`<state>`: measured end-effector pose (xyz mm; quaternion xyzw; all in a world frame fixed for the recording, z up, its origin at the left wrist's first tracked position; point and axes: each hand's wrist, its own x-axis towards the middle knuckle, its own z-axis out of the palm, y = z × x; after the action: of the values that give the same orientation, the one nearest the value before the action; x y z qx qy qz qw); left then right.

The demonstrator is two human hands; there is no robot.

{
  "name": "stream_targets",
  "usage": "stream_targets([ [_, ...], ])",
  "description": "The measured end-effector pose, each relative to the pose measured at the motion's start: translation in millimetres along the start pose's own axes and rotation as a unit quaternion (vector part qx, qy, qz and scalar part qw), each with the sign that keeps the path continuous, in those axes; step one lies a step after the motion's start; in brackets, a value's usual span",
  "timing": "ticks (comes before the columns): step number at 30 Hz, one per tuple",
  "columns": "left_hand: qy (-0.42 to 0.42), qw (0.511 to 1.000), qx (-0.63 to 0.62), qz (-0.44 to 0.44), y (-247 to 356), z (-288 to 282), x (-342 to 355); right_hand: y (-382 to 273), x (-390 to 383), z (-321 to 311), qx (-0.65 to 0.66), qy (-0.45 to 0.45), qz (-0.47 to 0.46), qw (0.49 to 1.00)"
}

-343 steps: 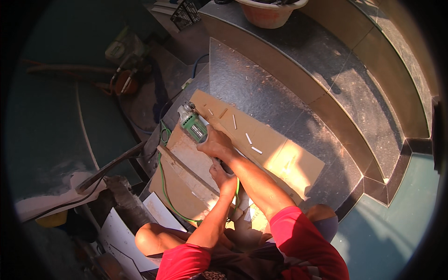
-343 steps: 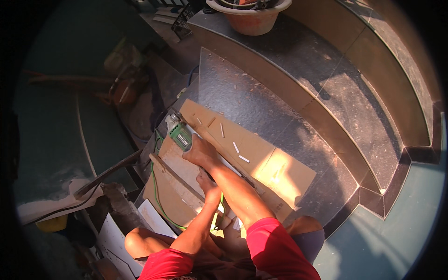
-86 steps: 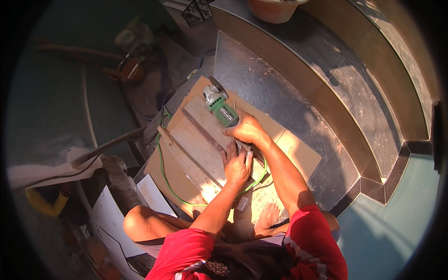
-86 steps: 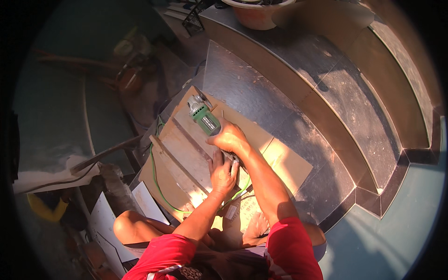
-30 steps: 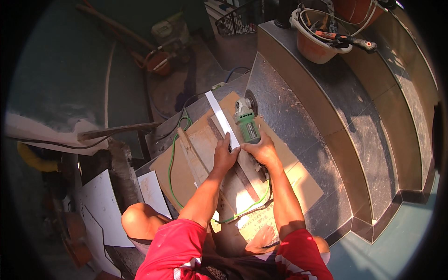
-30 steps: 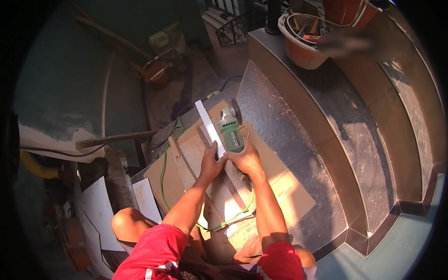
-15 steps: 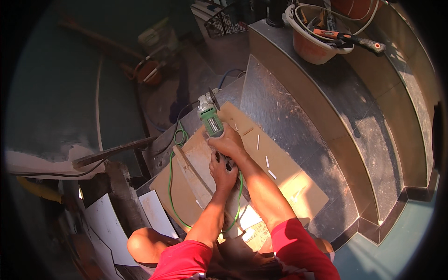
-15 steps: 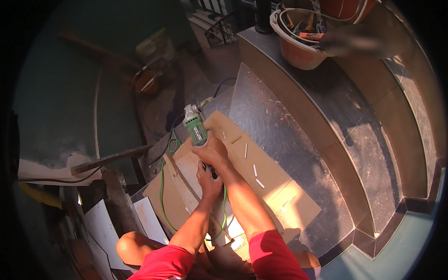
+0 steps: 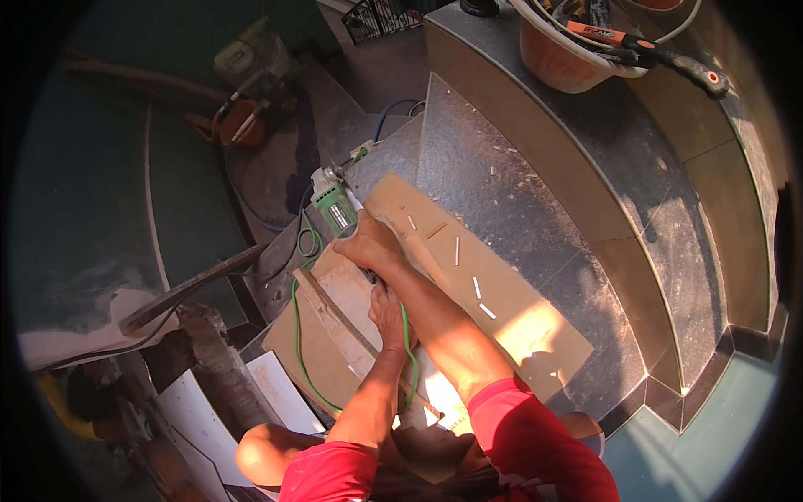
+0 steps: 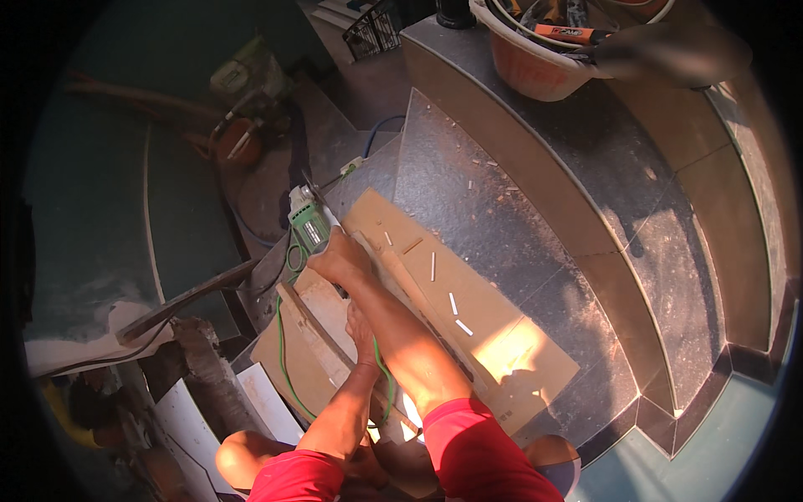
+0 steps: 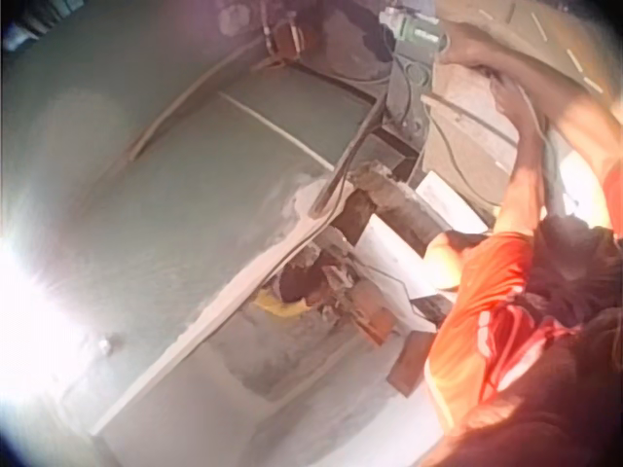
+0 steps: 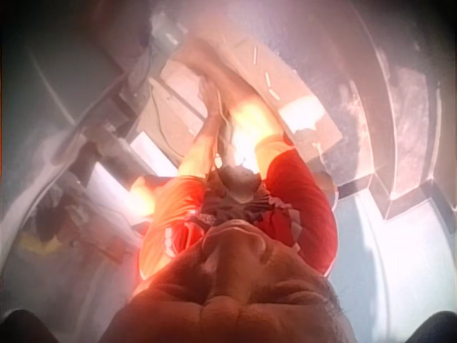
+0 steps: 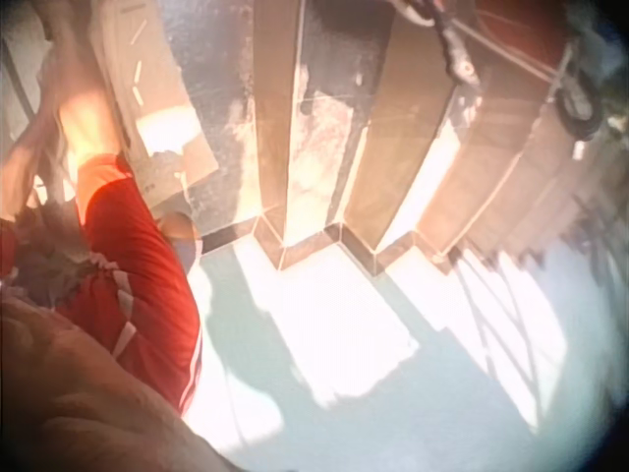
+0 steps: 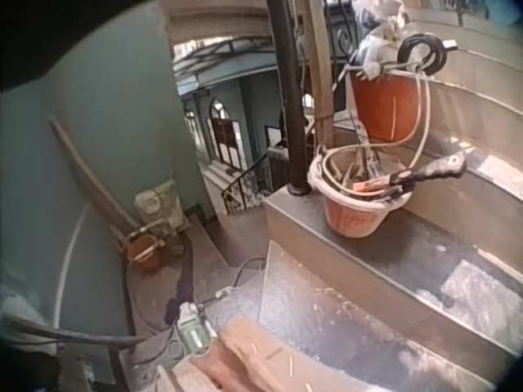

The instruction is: The person measures and marks a white skirting board, cuts it with a manual tile cutter, and grinds the edge with an angle grinder. They then fit the cut piece into a corner gap between the wall and floor tiles.

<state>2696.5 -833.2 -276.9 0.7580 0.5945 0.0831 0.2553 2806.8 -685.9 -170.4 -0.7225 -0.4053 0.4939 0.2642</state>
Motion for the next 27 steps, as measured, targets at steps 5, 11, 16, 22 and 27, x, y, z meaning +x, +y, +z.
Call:
stream_targets([
  [5, 0.007, 1.000, 0.005, 0.020, -1, -3, 0, -2, 1, -1, -0.012, 0.014, -0.009, 1.000],
  [11, -0.011, 0.999, 0.018, 0.024, -2, -5, 3, -3, 4, -1, -0.018, 0.004, -0.002, 1.000],
  [16, -0.022, 1.000, 0.005, -0.004, -2, -3, 2, -11, 1, -10, -0.021, -0.014, 0.012, 1.000],
  [22, 0.015, 0.999, 0.016, 0.042, -13, 6, 3, -3, 3, -1, -0.029, 0.011, -0.004, 1.000],
  [27, 0.022, 0.999, 0.015, 0.044, -7, 3, 1, 2, -1, 2, -0.023, 0.008, -0.001, 1.000],
])
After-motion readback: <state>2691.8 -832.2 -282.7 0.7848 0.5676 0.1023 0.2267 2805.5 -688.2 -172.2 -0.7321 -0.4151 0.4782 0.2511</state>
